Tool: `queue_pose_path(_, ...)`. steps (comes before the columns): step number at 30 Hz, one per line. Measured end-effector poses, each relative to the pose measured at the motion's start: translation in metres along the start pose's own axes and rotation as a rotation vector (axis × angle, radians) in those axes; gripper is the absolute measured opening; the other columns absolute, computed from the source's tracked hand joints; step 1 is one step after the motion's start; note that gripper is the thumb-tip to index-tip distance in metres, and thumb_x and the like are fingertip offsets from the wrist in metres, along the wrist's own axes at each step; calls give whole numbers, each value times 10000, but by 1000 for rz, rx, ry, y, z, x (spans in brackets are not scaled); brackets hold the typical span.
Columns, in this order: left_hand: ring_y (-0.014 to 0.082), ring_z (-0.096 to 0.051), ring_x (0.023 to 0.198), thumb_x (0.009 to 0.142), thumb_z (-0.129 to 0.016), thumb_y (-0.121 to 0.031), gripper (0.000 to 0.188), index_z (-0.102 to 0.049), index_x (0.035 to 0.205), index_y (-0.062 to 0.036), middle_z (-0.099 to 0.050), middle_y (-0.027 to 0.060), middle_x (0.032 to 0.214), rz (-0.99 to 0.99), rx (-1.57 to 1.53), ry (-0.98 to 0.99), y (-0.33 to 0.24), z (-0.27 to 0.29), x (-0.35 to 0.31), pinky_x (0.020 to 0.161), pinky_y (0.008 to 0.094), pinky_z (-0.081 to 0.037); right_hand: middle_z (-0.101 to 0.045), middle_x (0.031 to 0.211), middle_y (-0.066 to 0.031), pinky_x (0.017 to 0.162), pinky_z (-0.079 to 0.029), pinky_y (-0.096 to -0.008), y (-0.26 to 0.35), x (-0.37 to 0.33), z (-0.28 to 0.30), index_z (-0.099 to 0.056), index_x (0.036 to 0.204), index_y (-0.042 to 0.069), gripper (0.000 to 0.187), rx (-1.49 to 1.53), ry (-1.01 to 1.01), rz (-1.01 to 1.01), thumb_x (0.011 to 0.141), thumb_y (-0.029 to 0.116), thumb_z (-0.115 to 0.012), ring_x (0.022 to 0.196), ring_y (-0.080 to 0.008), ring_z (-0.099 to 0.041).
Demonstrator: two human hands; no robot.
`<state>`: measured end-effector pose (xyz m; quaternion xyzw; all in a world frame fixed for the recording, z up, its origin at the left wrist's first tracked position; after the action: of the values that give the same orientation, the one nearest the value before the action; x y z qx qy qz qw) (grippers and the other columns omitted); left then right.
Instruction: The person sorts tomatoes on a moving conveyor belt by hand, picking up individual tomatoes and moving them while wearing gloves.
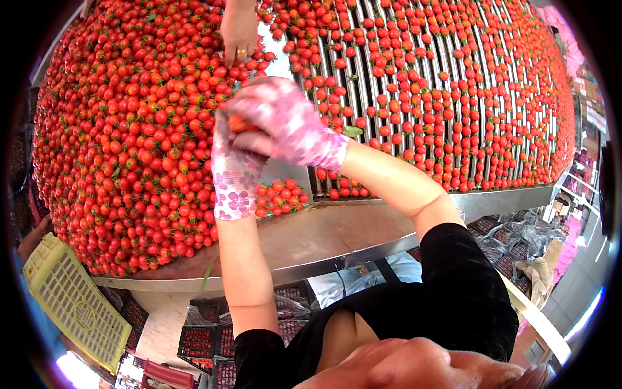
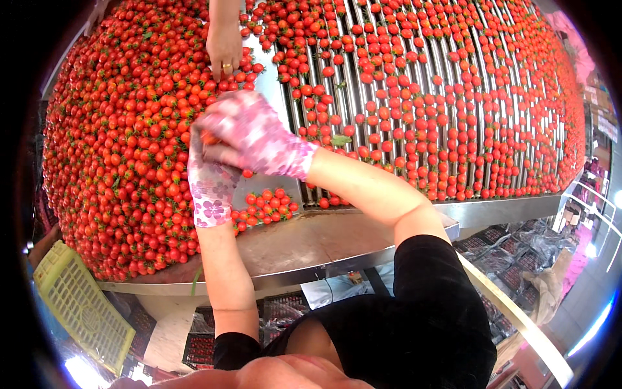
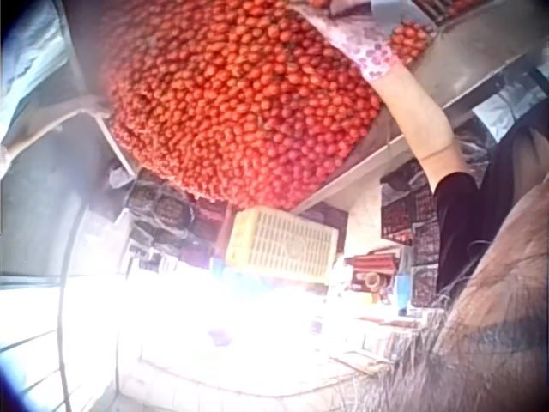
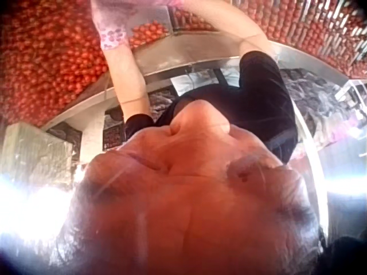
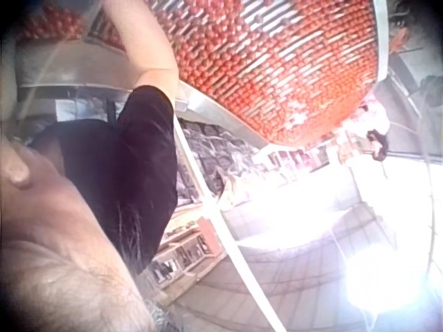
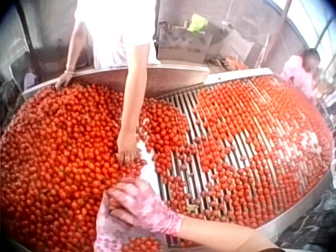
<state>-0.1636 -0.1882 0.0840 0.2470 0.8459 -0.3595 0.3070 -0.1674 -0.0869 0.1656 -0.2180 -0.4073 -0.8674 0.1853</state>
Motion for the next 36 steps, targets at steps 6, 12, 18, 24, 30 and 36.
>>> queue_pose_path(6,274,-602,934,975,-598,-301,315,-607,1043,7,-603,151,1050,-5,-377,319,-25,22,9,678,330,-541,-669,1138,-123,1019,-444,-434,-104,-2,-35,-689,1128,98,294,179,-10,-259,857,212,-697,1137,-313,-590)
queue_pose_path(12,279,-625,913,960,-621,-266,284,-590,1059,-2,-624,174,1071,-42,-413,204,-23,31,12,655,342,-513,-692,1048,-111,844,-558,-405,-290,-49,24,-721,1024,151,216,-979,380,-433,856,147,-586,966,-252,-668)
queue_pose_path(18,269,-608,905,952,-635,-252,303,-581,1087,13,-610,174,1073,-65,-379,150,-24,43,15,671,341,-514,-685,1077,-132,856,-535,-443,-317,-81,17,-700,980,112,206,-852,718,-773,798,115,-603,1030,-325,-667)
queue_pose_path(24,257,-594,933,972,-599,-235,289,-589,1103,23,-589,142,1065,-37,-327,-60,-6,39,16,761,345,-536,-677,1050,-117,863,-538,-400,-195,-57,27,-681,1061,108,239,-136,149,-698,847,212,-701,971,-283,-664)
queue_pose_path(30,281,-589,1015,969,-554,-423,482,-581,1179,10,-600,128,1107,-39,-363,188,-16,19,11,911,437,-493,-649,1070,-65,949,-471,-439,1,19,-25,-647,1067,106,339,140,243,181,772,197,-789,1004,-293,-618)
queue_pose_path(36,265,-593,1077,994,-549,-293,312,-625,1119,-17,-605,132,1200,-31,-600,443,-19,20,5,747,349,-535,-676,1076,-101,960,-471,-430,-191,47,-27,-689,1118,127,314,-282,98,-115,824,228,-730,1045,-276,-631)
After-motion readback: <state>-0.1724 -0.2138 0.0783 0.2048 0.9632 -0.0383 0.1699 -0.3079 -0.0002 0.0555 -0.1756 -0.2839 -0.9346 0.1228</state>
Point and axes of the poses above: each hand's wrist, its own x-axis towards the middle knuckle, its own z-axis out of the back of the hand, y = z × x, the point moved 8 cm from there along x, towards the middle knuckle
